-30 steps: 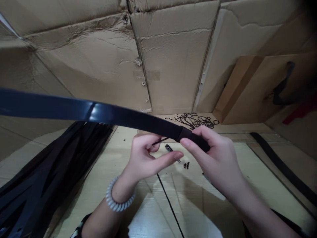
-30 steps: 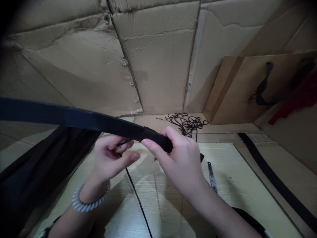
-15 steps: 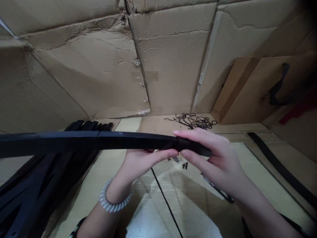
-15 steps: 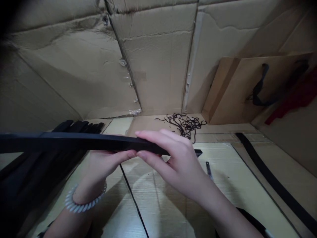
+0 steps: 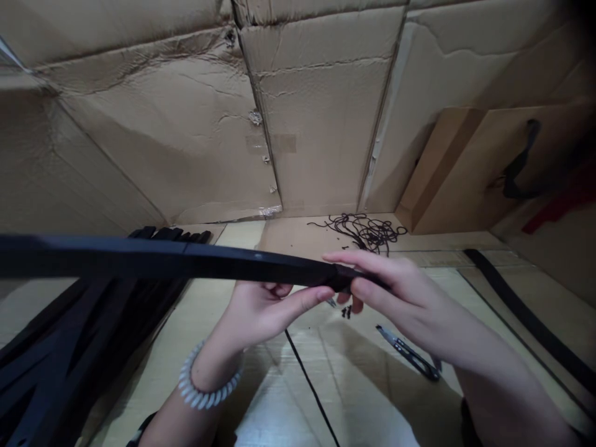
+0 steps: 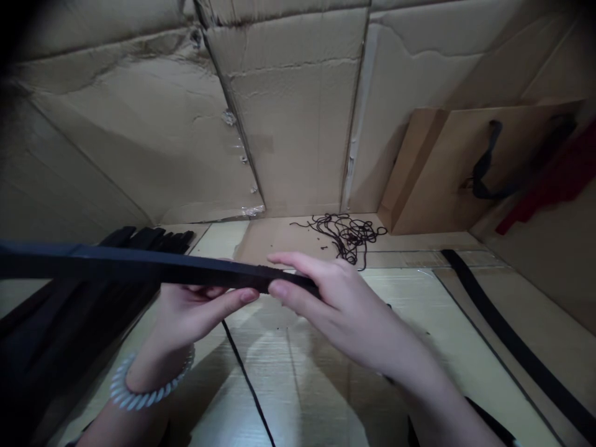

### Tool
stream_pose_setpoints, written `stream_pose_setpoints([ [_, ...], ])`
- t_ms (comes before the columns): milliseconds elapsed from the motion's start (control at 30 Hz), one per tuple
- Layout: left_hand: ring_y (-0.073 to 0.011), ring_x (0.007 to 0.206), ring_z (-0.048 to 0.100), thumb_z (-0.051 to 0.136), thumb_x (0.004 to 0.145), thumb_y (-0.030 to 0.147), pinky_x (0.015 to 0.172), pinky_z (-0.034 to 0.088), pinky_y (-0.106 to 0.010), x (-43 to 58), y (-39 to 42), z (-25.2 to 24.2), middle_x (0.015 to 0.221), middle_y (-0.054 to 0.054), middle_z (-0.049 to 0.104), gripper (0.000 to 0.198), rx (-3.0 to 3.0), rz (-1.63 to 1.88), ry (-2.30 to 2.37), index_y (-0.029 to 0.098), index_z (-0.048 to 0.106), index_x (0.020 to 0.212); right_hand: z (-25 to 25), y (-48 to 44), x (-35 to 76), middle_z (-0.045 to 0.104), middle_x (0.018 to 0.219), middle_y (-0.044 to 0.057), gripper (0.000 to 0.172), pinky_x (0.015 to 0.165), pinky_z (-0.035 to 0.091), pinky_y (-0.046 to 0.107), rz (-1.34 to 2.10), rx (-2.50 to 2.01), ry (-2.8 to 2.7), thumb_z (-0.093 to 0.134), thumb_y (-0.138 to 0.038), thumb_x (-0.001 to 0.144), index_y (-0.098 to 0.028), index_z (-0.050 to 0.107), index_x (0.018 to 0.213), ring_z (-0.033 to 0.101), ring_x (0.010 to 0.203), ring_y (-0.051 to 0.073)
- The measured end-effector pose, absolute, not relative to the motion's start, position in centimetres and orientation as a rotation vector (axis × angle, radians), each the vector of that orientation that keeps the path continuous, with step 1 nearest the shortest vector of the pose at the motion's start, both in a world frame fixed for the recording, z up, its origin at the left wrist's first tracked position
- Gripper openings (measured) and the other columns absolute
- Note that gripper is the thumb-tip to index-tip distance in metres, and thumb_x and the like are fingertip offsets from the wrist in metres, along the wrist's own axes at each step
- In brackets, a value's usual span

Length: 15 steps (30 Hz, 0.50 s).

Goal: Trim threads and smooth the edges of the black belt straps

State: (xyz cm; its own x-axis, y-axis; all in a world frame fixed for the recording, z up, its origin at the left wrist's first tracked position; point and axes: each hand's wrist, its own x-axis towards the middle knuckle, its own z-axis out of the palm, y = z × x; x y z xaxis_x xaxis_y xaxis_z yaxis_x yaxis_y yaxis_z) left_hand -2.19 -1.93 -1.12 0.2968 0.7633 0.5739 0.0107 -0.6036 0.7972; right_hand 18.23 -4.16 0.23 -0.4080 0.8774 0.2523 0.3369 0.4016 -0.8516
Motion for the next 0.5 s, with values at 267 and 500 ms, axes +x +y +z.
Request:
stream_pose_setpoints([
  [267,-0.0096,0.049,0.059,0.092,0.06,0.033,0.045,0.051,-0.017,-2.3,0.1,-1.4,0.06,0.0,0.068,0.031,1.635,1.263,0.677,0.018,0.077,0.083,-0.9,-3.7,18.7,0.053,0.071,-0.003,0.029,0.06,0.035,0.026,1.24,-1.141,-1.831,0.055,-0.048,0.096,-0.022,0.066,0.085,0.048,0.068,0.012],
  [500,-0.0176,0.074,0.074,0.086,0.07,0.038,0.068,0.061,-0.023,-2.3,0.2,-1.5,0.083,-0.006,0.078,0.027,1.503,1.362,0.739,0.017,0.079,0.085,-0.7,-4.5,17.4,0.069,0.086,0.0,0.025,0.067,0.039,0.032,0.554,-1.37,-1.898,0.064,-0.046,0.087,-0.024,0.065,0.099,0.061,0.079,0.021],
])
